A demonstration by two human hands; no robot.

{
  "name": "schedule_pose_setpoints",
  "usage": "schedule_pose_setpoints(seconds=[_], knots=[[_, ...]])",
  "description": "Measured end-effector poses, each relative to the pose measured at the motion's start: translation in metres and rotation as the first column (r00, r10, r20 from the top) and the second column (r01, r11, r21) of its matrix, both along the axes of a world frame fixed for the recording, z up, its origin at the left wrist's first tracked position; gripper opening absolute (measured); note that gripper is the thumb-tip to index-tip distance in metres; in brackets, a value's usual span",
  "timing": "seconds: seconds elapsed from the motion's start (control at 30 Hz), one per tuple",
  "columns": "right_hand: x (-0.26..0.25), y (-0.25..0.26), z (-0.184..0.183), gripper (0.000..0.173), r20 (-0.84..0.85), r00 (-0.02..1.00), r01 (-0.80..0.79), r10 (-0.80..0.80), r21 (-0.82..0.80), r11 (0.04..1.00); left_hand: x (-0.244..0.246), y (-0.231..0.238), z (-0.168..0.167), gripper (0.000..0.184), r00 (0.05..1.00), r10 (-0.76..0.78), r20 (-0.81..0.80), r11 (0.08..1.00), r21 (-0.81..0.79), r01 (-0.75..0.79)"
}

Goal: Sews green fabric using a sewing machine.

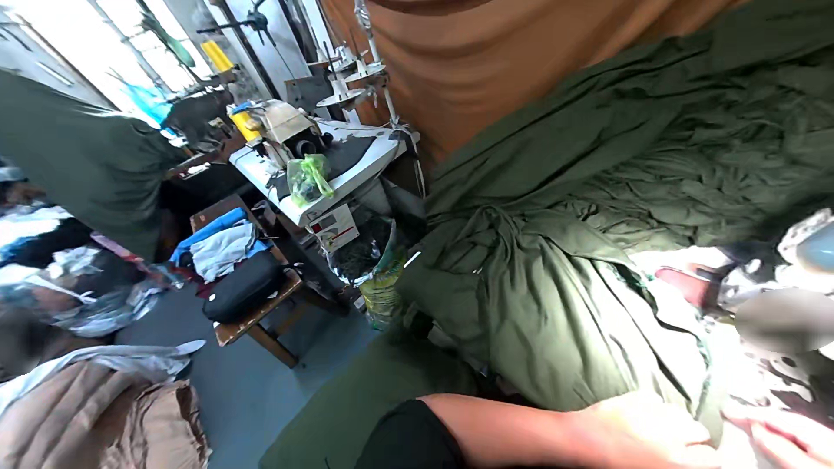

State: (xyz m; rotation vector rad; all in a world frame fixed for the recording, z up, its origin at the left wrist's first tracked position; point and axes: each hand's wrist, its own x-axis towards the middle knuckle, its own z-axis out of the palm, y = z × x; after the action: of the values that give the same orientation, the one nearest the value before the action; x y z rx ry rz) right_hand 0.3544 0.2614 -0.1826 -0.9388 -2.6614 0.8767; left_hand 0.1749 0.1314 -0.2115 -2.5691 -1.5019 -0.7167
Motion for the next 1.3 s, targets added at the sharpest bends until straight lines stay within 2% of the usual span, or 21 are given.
schedule_pose_setpoints(seconds=[0.07, 0.13, 0.23, 0.37, 0.47, 0.53, 0.63, 0.77, 0.87, 0.97, 1.1, 1.2, 1.3], knots=[[-0.019, 0.017, 0.015, 0.035, -0.029, 0.997, 0.078, -0.075, 0.122, 0.989, -0.001, 0.004, 0.004, 0.015, 0.998, -0.033, 0.049, 0.997, -0.07, 0.036], [-0.035, 0.036, 0.005, 0.032, -0.086, 0.987, 0.157, -0.139, 0.262, 0.952, 0.0, 0.006, 0.012, 0.013, 0.996, -0.042, 0.077, 0.985, -0.162, 0.054], [-0.047, 0.043, -0.008, 0.027, -0.118, 0.99, 0.115, -0.077, 0.36, 0.926, -0.005, 0.004, 0.027, 0.014, 0.991, 0.038, 0.129, 0.959, -0.283, 0.0], [-0.034, 0.005, -0.001, 0.031, -0.292, 0.956, 0.1, 0.013, 0.369, 0.924, -0.007, -0.003, 0.036, 0.017, 0.921, 0.107, 0.374, 0.993, -0.076, -0.085], [-0.032, -0.023, -0.001, 0.028, -0.437, 0.899, 0.144, 0.023, 0.344, 0.928, -0.009, -0.001, 0.041, 0.021, 0.879, 0.098, 0.466, 0.995, -0.018, -0.101], [-0.032, -0.021, -0.006, 0.024, -0.434, 0.901, 0.164, 0.017, 0.377, 0.912, -0.01, -0.001, 0.04, 0.023, 0.877, 0.103, 0.469, 0.995, -0.036, -0.097], [-0.032, -0.014, -0.01, 0.027, -0.323, 0.945, 0.173, -0.052, 0.358, 0.918, -0.011, -0.001, 0.036, 0.021, 0.879, 0.078, 0.471, 0.997, -0.039, -0.068], [-0.035, -0.012, -0.011, 0.024, -0.323, 0.946, 0.142, 0.011, 0.448, 0.883, -0.019, 0.004, 0.038, 0.024, 0.849, 0.032, 0.528, 0.994, -0.106, 0.029], [-0.033, -0.019, -0.018, 0.02, -0.293, 0.955, 0.114, 0.042, 0.494, 0.862, -0.037, 0.03, 0.06, 0.034, 0.917, 0.11, 0.382, 0.976, -0.214, -0.028], [-0.032, -0.025, -0.026, 0.022, -0.227, 0.974, 0.097, 0.016, 0.476, 0.874, -0.055, 0.076, 0.07, 0.033, 0.963, 0.16, 0.218, 0.979, -0.16, -0.127], [-0.033, -0.028, -0.027, 0.024, -0.198, 0.98, 0.095, 0.002, 0.479, 0.873, -0.067, 0.119, 0.04, 0.033, 0.984, 0.173, 0.05, 0.981, -0.096, -0.168], [-0.03, -0.03, -0.025, 0.027, -0.208, 0.978, 0.112, -0.01, 0.488, 0.865, -0.065, 0.129, 0.028, 0.037, 0.952, 0.265, -0.153, 0.949, -0.135, -0.285], [-0.03, -0.023, -0.023, 0.025, -0.202, 0.978, 0.139, -0.046, 0.474, 0.87, -0.07, 0.134, 0.023, 0.047, 0.936, 0.302, -0.18, 0.943, -0.087, -0.321]])
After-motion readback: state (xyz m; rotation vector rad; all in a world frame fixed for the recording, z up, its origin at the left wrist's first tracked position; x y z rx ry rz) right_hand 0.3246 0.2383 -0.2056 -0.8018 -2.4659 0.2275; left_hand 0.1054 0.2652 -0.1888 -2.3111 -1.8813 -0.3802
